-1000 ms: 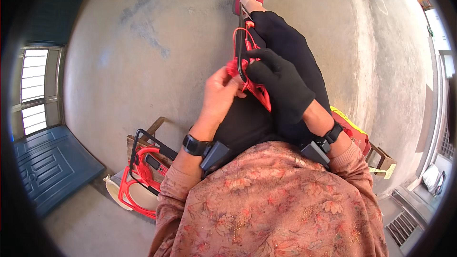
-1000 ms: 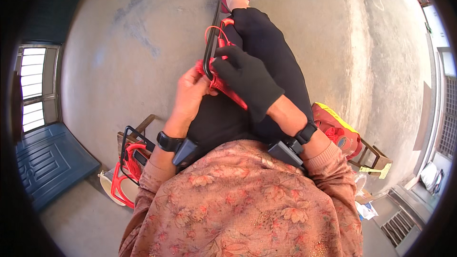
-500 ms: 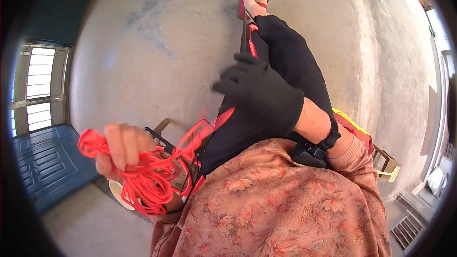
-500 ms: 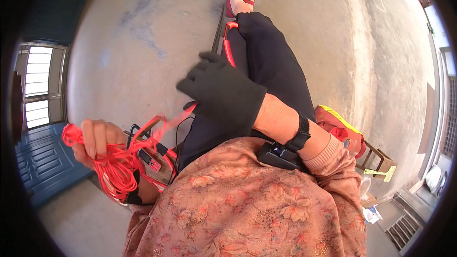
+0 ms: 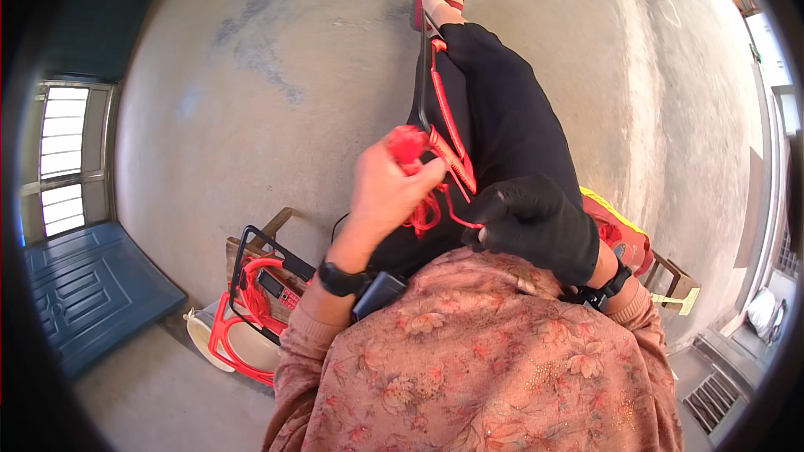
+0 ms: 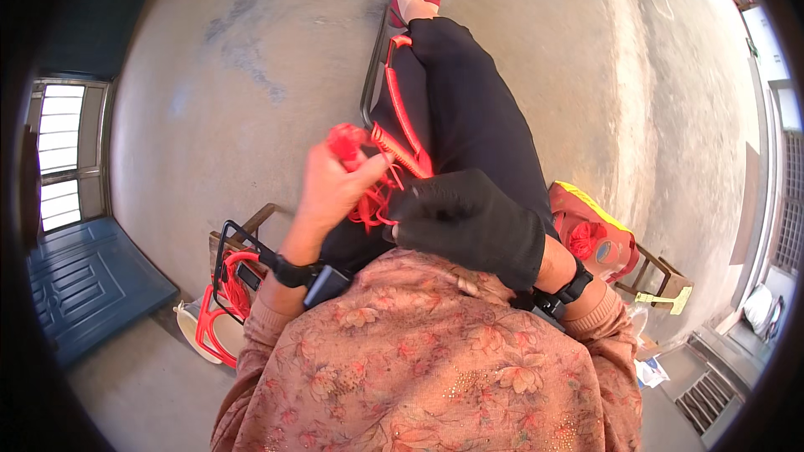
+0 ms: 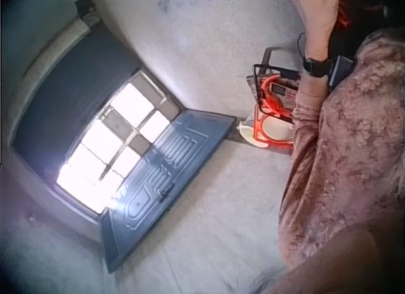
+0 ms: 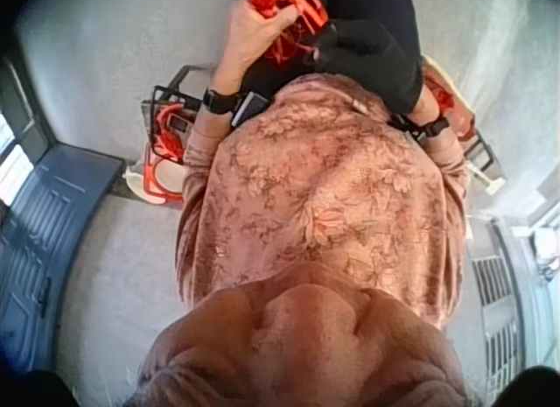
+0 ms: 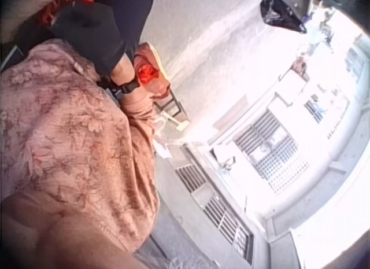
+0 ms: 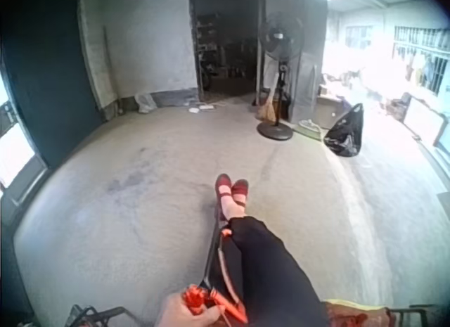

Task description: Wrapping a length of red twine or string around a structural furniture component while seated.

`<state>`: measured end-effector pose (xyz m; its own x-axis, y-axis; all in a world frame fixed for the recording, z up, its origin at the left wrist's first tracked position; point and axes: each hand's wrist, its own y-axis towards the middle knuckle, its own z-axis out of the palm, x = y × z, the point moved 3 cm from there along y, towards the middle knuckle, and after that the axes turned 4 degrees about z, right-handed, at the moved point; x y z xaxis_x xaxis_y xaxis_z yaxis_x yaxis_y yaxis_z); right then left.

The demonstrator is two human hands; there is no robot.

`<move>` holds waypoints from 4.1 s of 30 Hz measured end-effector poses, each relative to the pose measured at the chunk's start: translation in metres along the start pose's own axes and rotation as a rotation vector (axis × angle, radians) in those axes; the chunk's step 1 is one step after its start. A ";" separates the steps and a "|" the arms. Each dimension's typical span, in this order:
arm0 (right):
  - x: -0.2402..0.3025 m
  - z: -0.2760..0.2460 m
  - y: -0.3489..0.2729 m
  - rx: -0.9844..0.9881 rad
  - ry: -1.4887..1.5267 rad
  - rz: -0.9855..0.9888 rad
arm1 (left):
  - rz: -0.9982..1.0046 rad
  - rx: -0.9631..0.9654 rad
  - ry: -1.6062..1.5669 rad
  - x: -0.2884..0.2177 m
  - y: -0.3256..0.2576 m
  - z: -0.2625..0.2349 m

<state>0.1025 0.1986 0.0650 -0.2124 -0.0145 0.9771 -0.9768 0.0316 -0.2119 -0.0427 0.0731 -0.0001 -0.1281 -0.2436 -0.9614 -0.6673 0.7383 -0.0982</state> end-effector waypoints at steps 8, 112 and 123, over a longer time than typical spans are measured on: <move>0.029 -0.012 -0.005 -0.136 -0.164 -0.224 | -0.042 -0.142 0.113 0.018 0.006 -0.004; 0.002 -0.005 0.004 0.008 0.426 0.078 | -0.078 -0.036 -0.233 0.017 -0.004 -0.034; 0.005 -0.043 0.013 -0.263 0.304 0.129 | -0.048 -0.107 -0.069 0.013 0.004 -0.011</move>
<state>0.0899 0.2420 0.0677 -0.2760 0.3004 0.9130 -0.8940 0.2686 -0.3586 -0.0552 0.0665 -0.0108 -0.0457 -0.2302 -0.9721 -0.7463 0.6547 -0.1199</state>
